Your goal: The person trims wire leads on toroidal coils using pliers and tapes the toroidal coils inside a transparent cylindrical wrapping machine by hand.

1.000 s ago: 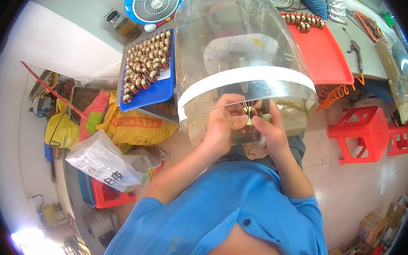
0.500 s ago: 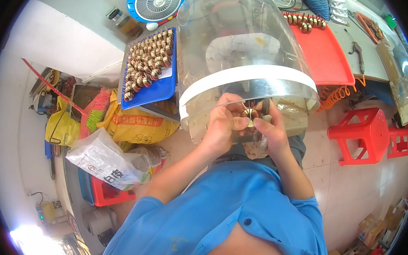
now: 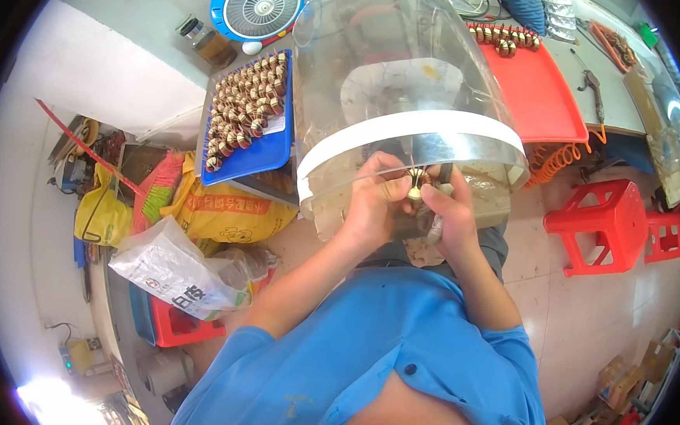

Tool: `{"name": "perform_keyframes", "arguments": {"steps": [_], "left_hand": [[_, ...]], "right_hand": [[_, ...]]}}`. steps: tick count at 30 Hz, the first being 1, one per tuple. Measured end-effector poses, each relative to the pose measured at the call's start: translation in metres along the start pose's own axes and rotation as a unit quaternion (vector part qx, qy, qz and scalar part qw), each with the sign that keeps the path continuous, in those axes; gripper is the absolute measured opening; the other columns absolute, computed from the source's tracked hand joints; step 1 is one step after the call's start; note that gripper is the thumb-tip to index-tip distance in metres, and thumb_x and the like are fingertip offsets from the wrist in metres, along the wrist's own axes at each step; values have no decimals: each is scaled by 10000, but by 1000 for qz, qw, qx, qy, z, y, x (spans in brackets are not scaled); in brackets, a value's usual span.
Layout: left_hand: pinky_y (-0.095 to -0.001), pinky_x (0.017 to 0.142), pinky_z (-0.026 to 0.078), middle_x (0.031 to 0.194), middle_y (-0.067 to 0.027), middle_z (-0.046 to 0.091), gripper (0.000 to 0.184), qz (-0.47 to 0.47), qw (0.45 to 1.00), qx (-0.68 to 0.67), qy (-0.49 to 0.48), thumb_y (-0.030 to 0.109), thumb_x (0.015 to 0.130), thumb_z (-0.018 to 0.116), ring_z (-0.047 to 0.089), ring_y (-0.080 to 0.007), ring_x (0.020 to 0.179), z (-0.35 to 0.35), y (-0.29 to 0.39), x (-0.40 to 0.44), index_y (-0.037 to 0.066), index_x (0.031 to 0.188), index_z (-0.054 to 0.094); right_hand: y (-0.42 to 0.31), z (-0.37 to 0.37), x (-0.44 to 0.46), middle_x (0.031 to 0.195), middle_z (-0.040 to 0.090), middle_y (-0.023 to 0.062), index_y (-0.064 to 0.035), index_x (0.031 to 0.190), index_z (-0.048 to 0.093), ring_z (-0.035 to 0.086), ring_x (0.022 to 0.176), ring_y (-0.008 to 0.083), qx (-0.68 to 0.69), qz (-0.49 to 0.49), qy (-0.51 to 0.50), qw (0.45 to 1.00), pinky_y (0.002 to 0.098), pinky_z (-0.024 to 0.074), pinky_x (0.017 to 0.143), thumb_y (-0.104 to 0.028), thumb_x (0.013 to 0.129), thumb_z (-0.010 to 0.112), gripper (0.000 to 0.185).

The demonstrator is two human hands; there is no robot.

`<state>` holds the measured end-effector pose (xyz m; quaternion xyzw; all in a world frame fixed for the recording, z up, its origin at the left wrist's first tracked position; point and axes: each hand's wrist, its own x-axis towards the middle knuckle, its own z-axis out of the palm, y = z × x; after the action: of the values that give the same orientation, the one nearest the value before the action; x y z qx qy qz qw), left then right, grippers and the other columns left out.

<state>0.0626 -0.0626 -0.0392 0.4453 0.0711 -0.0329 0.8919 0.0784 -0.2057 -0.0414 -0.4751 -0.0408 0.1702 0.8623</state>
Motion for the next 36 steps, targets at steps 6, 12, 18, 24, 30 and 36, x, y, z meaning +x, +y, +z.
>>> {"name": "perform_keyframes", "arguments": {"steps": [6,12,18,24,30,36], "left_hand": [[-292,534,476,878,-141,661,295,-16,1000,-2,1,184,812,725,587,-196,614,-1,7,0,33,953,514],[-286,536,452,825,-121,631,236,-41,999,19,14,124,812,693,577,-189,627,3,12,-5,42,919,499],[-286,521,461,873,-136,665,315,-18,1000,21,-1,222,799,738,588,-200,619,0,10,-2,42,919,509],[-284,519,459,869,-137,662,305,-12,1000,29,0,213,800,732,580,-199,609,-1,11,3,44,909,503],[-286,522,462,895,-161,667,288,-5,999,36,5,181,806,719,575,-198,605,-3,14,10,47,917,490],[-286,534,466,901,-170,667,274,-16,999,28,4,159,808,711,584,-205,627,-5,15,16,47,919,486]], "right_hand": [[-7,10,-3,854,621,100,-26,1045,494,593,695,170,17,31,16,999,278,456,589,-132,817,611,277],[0,3,-5,850,618,101,-25,1031,489,594,701,172,-1,38,10,999,280,455,587,-126,803,614,279],[-7,11,-3,853,616,117,-15,1030,494,592,699,197,23,28,10,999,323,475,683,-115,801,603,273],[-9,10,-1,856,616,99,-19,1063,499,590,711,170,4,54,24,998,277,455,589,-125,817,595,285],[-1,10,7,861,613,89,-31,1067,499,583,724,148,15,47,45,998,262,436,549,-133,832,596,274],[2,10,13,876,609,86,-32,1065,498,575,717,144,7,34,45,998,254,432,550,-127,828,603,276]]}}
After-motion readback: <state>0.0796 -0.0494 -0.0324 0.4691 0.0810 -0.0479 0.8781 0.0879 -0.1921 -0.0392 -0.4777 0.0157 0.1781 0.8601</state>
